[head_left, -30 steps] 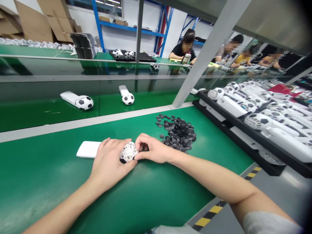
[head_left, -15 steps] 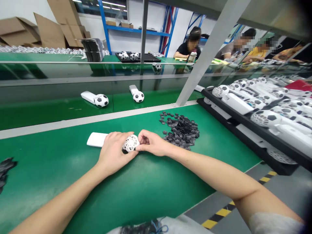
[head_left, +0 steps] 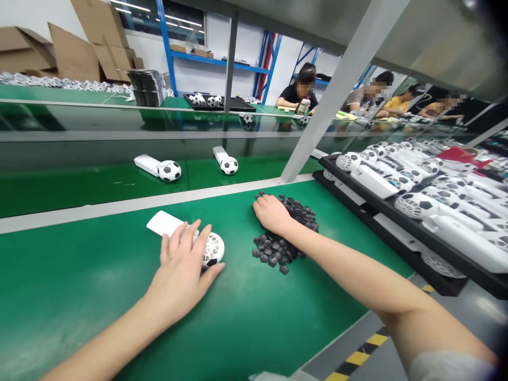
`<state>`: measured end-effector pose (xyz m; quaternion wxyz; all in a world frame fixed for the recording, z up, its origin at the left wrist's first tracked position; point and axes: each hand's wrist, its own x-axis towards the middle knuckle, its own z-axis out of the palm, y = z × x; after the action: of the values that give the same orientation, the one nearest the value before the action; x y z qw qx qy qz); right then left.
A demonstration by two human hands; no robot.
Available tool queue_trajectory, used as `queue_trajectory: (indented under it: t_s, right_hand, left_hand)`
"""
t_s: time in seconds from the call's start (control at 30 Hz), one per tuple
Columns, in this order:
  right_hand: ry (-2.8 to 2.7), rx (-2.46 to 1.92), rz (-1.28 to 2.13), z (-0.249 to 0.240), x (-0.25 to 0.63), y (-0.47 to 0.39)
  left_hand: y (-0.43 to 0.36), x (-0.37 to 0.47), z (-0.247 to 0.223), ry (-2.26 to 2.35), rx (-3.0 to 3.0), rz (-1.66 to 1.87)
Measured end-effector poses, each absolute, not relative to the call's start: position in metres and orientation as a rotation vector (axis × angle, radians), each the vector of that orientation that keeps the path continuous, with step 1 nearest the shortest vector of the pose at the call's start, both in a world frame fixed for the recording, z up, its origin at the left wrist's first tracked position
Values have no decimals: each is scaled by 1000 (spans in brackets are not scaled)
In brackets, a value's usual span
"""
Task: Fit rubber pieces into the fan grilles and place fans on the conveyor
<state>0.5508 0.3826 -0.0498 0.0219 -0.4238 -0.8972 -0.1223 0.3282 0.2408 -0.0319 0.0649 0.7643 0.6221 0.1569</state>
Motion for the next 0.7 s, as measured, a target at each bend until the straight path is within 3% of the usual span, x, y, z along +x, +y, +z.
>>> queue_trajectory:
  t_s: [0.37, 0.7]
  right_hand:
    - [-2865, -1119, -444, -33, 554, 372]
    - [-2495, -1184, 438, -34, 540, 346]
  left_hand:
    - [258, 294, -22, 1206, 2175, 449]
    - [257, 296, -25, 1257, 2138, 497]
